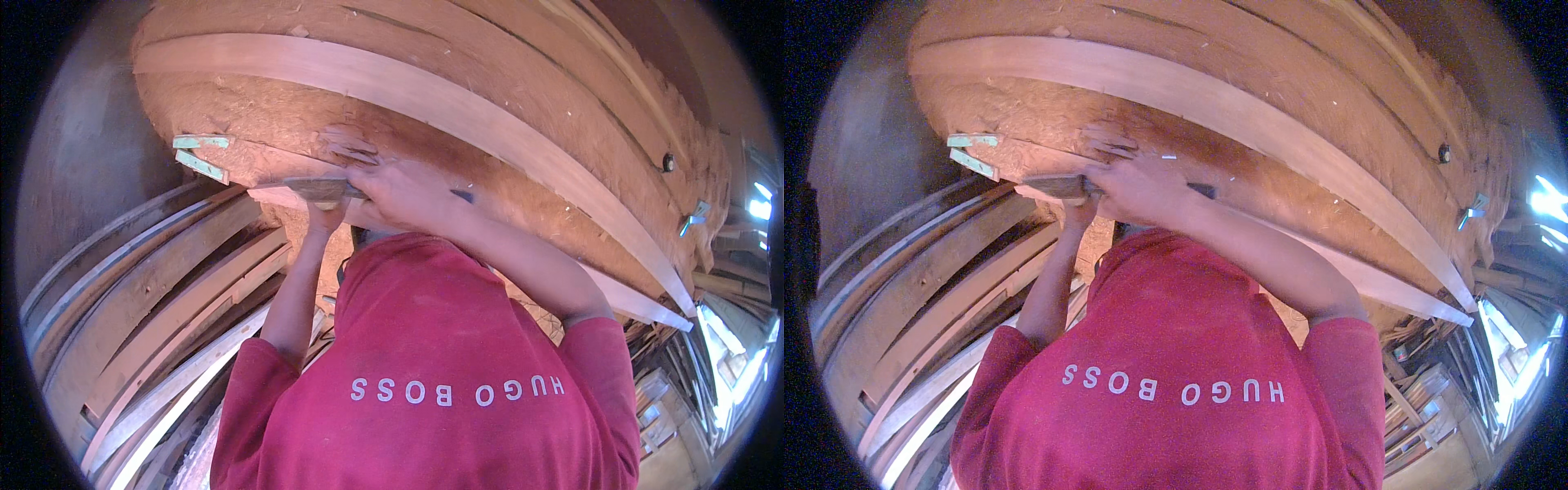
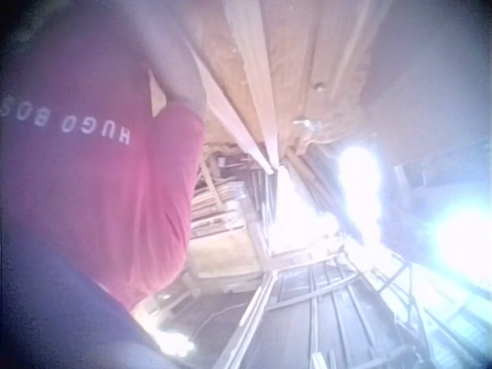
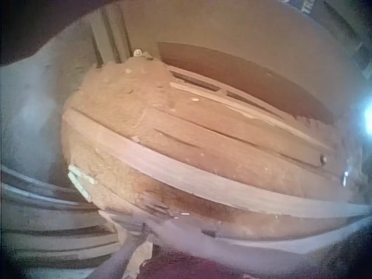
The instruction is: The person is assembling a large curved wooden structure, likely a boat hull, in a workshop. They use a hammer and a chisel to fit and secure long wooden planks onto a curved frame, repeatedly adjusting the wood and striking it into place.
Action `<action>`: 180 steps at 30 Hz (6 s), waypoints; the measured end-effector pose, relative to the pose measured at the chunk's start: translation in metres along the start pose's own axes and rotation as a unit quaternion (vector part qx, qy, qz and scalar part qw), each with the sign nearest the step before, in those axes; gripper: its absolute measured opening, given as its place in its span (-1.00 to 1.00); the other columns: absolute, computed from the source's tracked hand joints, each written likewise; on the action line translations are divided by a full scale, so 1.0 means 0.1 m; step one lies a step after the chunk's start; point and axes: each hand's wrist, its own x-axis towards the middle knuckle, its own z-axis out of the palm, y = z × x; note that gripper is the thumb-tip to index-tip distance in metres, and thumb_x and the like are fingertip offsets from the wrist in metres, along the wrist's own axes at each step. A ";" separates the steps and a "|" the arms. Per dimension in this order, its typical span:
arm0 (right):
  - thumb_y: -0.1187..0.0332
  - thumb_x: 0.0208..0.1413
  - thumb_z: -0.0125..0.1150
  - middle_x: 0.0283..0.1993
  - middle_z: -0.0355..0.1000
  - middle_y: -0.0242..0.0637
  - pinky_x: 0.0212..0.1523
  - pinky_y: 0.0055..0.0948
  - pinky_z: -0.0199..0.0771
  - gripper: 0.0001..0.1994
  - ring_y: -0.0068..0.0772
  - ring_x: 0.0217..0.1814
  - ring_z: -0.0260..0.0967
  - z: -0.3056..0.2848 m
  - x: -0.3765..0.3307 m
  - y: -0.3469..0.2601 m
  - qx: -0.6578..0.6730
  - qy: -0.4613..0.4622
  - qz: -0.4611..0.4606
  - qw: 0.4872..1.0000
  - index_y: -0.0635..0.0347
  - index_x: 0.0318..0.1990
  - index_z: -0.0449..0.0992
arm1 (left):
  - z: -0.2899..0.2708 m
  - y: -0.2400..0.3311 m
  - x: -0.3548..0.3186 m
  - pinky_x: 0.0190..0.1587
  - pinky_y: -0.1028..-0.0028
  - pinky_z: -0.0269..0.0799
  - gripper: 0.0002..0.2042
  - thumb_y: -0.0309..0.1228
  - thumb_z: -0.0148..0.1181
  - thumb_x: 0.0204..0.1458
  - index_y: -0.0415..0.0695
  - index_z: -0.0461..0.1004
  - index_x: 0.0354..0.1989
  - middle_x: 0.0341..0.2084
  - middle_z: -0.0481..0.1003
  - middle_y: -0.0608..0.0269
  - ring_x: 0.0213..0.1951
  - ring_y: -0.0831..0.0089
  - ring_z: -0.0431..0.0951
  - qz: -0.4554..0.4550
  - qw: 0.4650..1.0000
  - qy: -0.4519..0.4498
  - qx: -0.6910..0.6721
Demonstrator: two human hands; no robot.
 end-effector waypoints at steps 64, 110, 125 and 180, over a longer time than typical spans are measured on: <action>0.33 0.03 0.19 -0.17 0.50 0.07 -0.22 0.00 0.49 -0.50 0.16 -0.23 0.49 -0.03 -0.33 -0.40 -0.049 0.055 0.087 0.993 0.16 0.17 0.34 | 0.28 0.03 -0.09 -0.06 0.39 0.48 -0.71 -0.50 0.30 -0.05 -0.21 0.48 -0.12 -0.23 0.57 0.22 -0.11 0.38 0.56 0.130 0.990 -0.024 0.040; 0.26 0.05 0.21 -0.33 0.48 0.09 -0.26 0.02 0.45 -0.72 0.19 -0.27 0.45 -0.04 0.09 -0.46 0.045 0.081 0.012 0.996 0.27 -0.18 0.46 | -0.58 0.67 0.18 -0.18 0.44 0.45 -0.83 -0.53 0.29 -0.06 -0.20 0.45 -0.29 -0.44 0.48 0.35 -0.33 0.47 0.50 0.189 0.971 0.030 0.146; 0.29 0.07 0.22 -0.07 0.50 -0.03 -0.24 -0.02 0.56 -0.55 0.06 -0.12 0.52 0.49 0.33 -0.51 -0.056 -0.034 -0.024 0.998 0.09 0.13 0.31 | -0.68 0.46 0.07 -0.39 0.50 0.30 -0.80 -0.46 0.35 -0.17 -0.14 0.38 -0.51 -0.58 0.36 0.37 -0.47 0.56 0.35 0.190 0.973 -0.046 0.125; 0.30 -0.03 0.38 -0.46 0.48 -0.21 -0.47 -0.35 0.50 -0.58 -0.37 -0.51 0.48 0.59 -1.42 2.13 0.190 0.238 0.354 0.884 0.32 -0.04 0.45 | -2.24 -0.41 -0.80 -0.09 0.15 0.50 -0.51 -0.17 0.38 -0.11 -0.32 0.51 -0.12 -0.30 0.61 -0.15 -0.18 -0.03 0.64 -0.135 0.820 0.325 0.451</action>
